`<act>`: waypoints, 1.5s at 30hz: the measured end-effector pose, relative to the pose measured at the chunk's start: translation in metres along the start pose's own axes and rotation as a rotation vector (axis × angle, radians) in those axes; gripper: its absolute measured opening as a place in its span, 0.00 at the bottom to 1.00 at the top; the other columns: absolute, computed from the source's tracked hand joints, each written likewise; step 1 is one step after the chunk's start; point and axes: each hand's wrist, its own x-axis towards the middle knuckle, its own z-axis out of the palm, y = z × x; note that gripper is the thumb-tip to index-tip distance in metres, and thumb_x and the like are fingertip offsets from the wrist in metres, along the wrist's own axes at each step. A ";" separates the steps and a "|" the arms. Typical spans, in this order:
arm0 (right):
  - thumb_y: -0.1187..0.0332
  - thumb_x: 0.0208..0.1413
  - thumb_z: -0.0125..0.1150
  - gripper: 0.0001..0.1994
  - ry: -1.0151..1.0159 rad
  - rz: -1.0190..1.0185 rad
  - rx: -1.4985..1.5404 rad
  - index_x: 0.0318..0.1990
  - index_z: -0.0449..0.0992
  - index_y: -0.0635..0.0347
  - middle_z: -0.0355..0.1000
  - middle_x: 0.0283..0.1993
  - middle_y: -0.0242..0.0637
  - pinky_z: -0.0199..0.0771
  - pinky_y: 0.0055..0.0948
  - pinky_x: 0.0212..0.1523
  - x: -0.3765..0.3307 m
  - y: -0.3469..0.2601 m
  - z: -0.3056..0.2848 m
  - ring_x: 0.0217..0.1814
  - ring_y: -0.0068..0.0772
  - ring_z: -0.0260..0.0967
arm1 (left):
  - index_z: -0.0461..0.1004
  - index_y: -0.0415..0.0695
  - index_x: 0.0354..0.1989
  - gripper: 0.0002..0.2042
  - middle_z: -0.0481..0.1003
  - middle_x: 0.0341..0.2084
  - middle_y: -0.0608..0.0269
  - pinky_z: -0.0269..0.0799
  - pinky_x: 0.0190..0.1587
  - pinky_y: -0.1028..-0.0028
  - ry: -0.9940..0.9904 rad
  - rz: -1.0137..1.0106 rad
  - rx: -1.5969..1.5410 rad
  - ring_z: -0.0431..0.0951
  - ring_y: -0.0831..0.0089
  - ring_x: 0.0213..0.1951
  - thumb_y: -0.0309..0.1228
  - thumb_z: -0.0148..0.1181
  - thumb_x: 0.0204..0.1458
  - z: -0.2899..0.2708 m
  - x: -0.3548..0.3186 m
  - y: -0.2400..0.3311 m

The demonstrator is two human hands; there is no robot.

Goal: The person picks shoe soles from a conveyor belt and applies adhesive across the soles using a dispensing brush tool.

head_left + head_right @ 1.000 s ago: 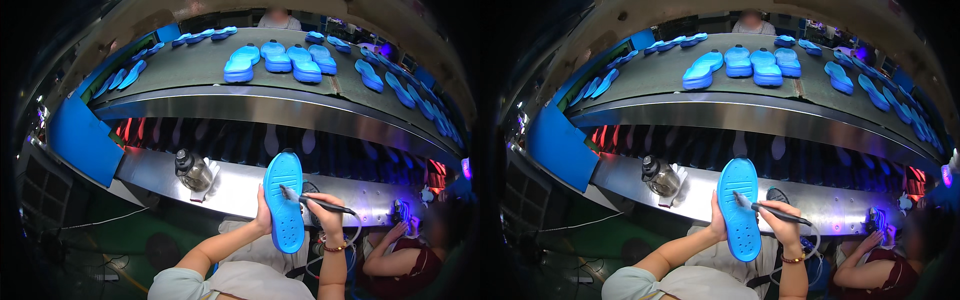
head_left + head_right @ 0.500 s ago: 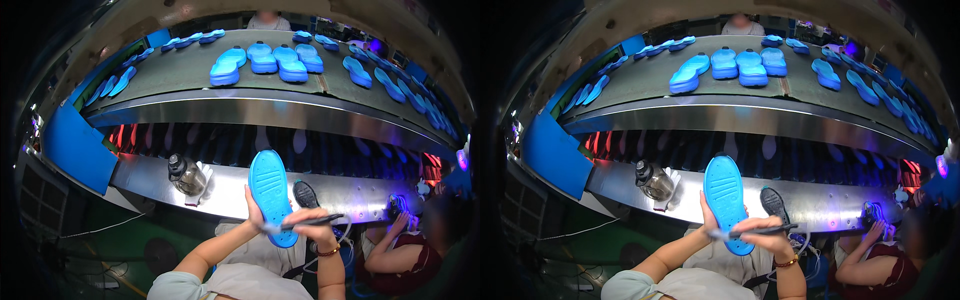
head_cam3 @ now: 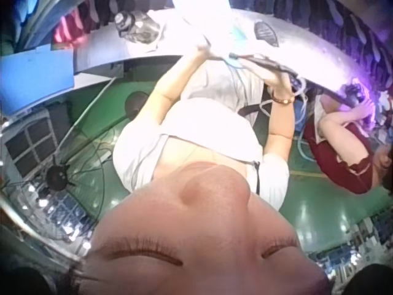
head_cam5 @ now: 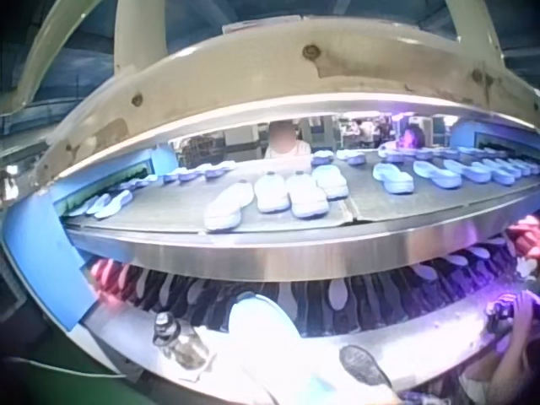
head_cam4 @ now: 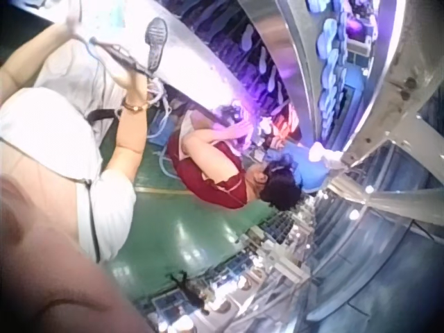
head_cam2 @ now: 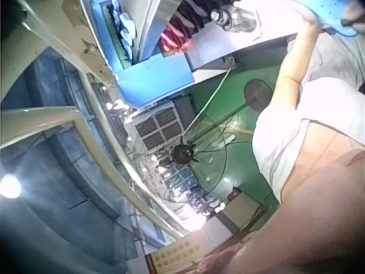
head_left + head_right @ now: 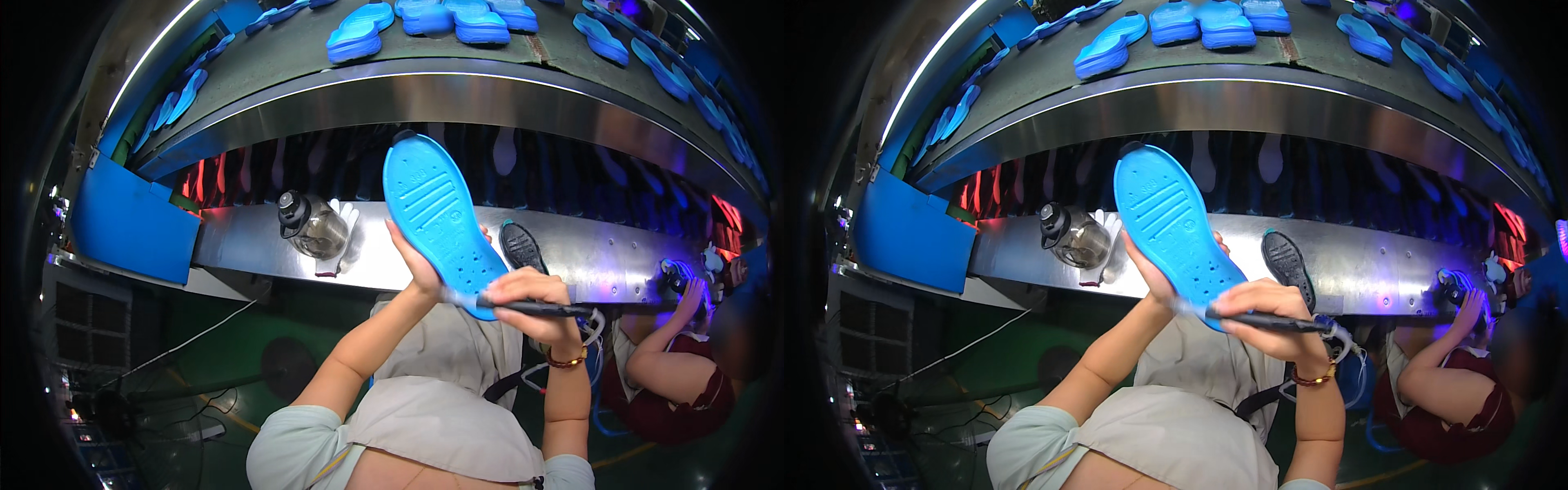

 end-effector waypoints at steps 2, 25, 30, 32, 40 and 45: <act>0.79 0.37 0.64 0.10 -0.051 0.074 0.278 0.32 0.77 0.64 0.75 0.34 0.42 0.70 0.28 0.42 -0.007 0.003 -0.001 0.39 0.34 0.72 | 0.63 0.39 0.47 0.50 0.72 0.32 0.47 0.71 0.40 0.62 -0.021 0.032 -0.014 0.74 0.58 0.34 0.74 0.13 0.38 0.001 -0.001 0.005; 0.81 0.39 0.63 0.11 0.042 0.110 0.048 0.34 0.76 0.66 0.74 0.36 0.42 0.71 0.25 0.42 -0.025 0.002 0.007 0.40 0.32 0.72 | 0.62 0.38 0.47 0.50 0.71 0.29 0.46 0.72 0.36 0.61 -0.157 0.079 0.010 0.74 0.59 0.31 0.74 0.15 0.38 0.010 0.000 0.030; 0.81 0.40 0.61 0.08 0.192 0.240 0.328 0.32 0.76 0.67 0.74 0.36 0.44 0.70 0.27 0.43 -0.031 0.012 0.004 0.40 0.32 0.71 | 0.62 0.38 0.47 0.50 0.71 0.29 0.47 0.72 0.37 0.61 -0.124 0.073 0.075 0.74 0.59 0.31 0.74 0.15 0.38 0.012 -0.002 0.033; 0.81 0.39 0.62 0.09 0.281 0.296 0.283 0.33 0.76 0.66 0.74 0.36 0.43 0.70 0.27 0.42 -0.029 0.018 0.012 0.40 0.33 0.71 | 0.62 0.38 0.47 0.49 0.71 0.29 0.47 0.72 0.37 0.61 -0.087 0.060 0.067 0.74 0.59 0.32 0.73 0.15 0.39 0.015 -0.002 0.032; 0.81 0.40 0.62 0.11 0.311 0.273 0.322 0.35 0.76 0.67 0.73 0.37 0.44 0.70 0.26 0.44 -0.027 0.026 0.009 0.41 0.34 0.71 | 0.62 0.38 0.47 0.50 0.72 0.30 0.47 0.72 0.37 0.61 -0.113 0.059 0.104 0.74 0.59 0.32 0.73 0.14 0.39 0.016 0.002 0.037; 0.81 0.39 0.62 0.10 0.025 0.121 0.388 0.34 0.76 0.67 0.73 0.38 0.43 0.68 0.25 0.47 -0.030 0.019 0.001 0.43 0.34 0.70 | 0.60 0.37 0.50 0.49 0.72 0.32 0.45 0.72 0.39 0.59 -0.251 0.058 0.085 0.75 0.57 0.34 0.72 0.16 0.41 0.014 0.003 0.041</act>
